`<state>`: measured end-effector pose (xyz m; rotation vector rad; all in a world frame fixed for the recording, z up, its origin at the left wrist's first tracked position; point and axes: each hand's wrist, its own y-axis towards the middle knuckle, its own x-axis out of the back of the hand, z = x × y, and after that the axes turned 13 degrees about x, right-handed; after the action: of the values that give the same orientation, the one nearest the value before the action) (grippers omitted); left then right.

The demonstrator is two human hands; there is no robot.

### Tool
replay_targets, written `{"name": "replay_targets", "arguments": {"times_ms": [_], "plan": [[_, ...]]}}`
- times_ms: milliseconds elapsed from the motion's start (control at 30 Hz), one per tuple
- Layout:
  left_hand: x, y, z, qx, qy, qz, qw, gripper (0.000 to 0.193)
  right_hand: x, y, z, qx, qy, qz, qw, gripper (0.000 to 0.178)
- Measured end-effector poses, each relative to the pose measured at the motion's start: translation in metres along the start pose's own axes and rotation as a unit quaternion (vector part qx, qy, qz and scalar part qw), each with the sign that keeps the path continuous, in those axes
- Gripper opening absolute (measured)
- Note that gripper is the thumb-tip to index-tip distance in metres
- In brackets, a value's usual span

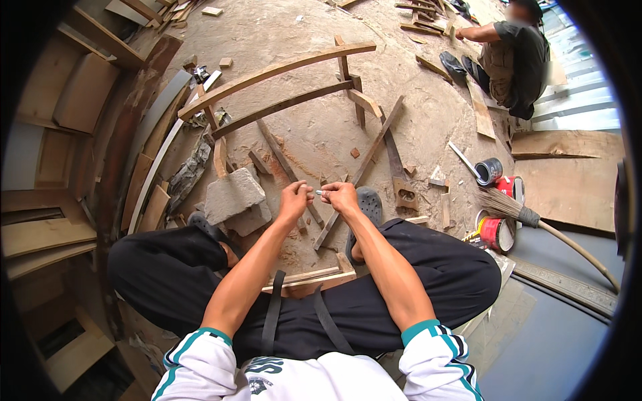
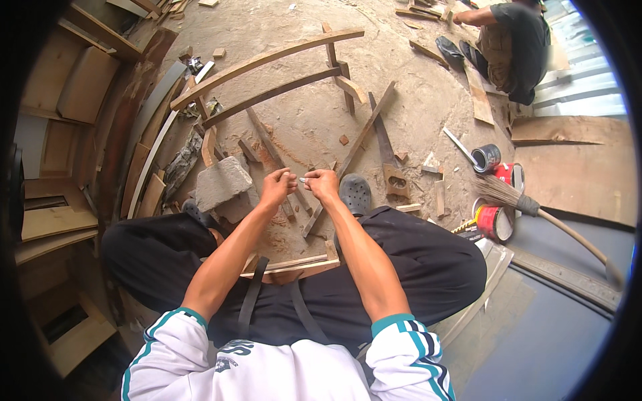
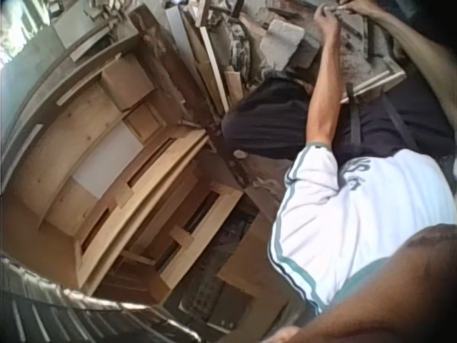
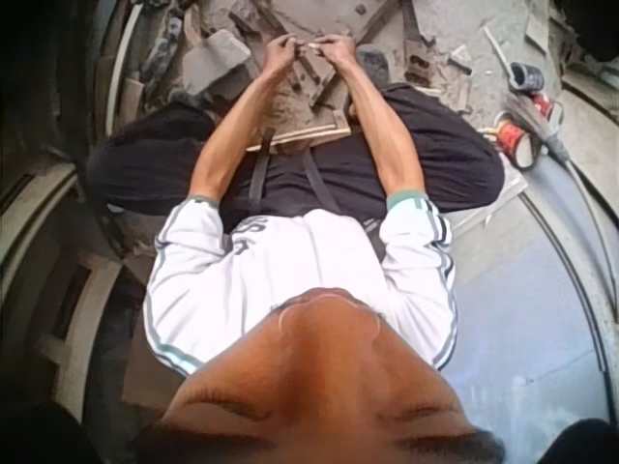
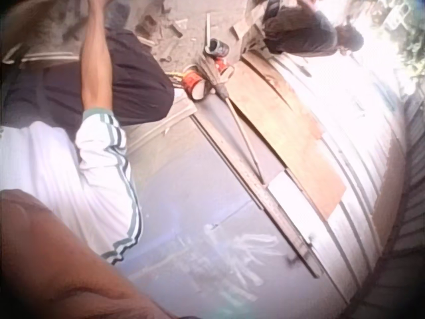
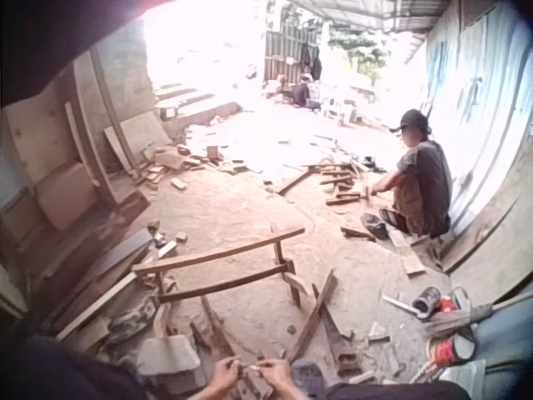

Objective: The person sits on the floor and assembles a small wooden frame using a hammer and nails. They position wooden pieces on concrete blocks, insert nails, and hammer them to secure the joints.

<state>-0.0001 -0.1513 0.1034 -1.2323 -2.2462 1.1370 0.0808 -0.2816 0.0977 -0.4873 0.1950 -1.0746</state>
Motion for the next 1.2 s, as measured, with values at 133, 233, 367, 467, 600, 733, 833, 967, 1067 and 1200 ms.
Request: {"name": "replay_targets", "arguments": {"times_ms": [133,233,367,467,600,733,833,967,1067,1200], "plan": [[0.024,-0.014,-0.012,0.010,0.061,-0.067,0.996,0.035,-0.008,0.014,-0.016,-0.010,-0.005,0.005,1.000,0.013],[0.059,-0.025,-0.013,-0.031,0.091,-0.138,0.986,0.039,-0.047,0.021,0.007,0.006,-0.037,0.076,0.996,0.013],[0.119,-0.042,-0.001,-0.043,0.035,-0.268,0.962,0.065,-0.123,0.021,0.047,0.044,0.012,0.209,0.977,0.017],[0.156,-0.060,0.002,-0.077,0.005,-0.347,0.935,0.073,-0.175,0.013,0.068,0.078,0.000,0.293,0.953,0.017],[0.216,-0.073,0.011,-0.105,0.009,-0.450,0.887,0.062,-0.228,-0.008,0.076,0.095,-0.025,0.350,0.931,0.020],[0.310,-0.048,0.026,-0.072,0.005,-0.527,0.847,0.041,-0.254,-0.021,0.061,0.113,-0.068,0.394,0.909,0.021],[0.377,-0.041,0.044,0.090,0.113,-0.545,0.826,0.052,-0.261,-0.027,0.058,0.094,-0.108,0.393,0.908,0.020],[0.466,-0.043,0.110,0.297,0.257,-0.565,0.726,0.100,-0.263,-0.026,0.051,0.069,-0.110,0.381,0.915,0.021],[0.470,-0.051,0.105,0.293,0.248,-0.559,0.735,0.119,-0.245,-0.010,0.046,0.085,-0.140,0.345,0.924,0.021],[0.523,-0.050,0.157,0.223,0.171,-0.542,0.792,0.133,-0.249,-0.018,0.054,0.067,-0.142,0.357,0.921,0.022]]}}
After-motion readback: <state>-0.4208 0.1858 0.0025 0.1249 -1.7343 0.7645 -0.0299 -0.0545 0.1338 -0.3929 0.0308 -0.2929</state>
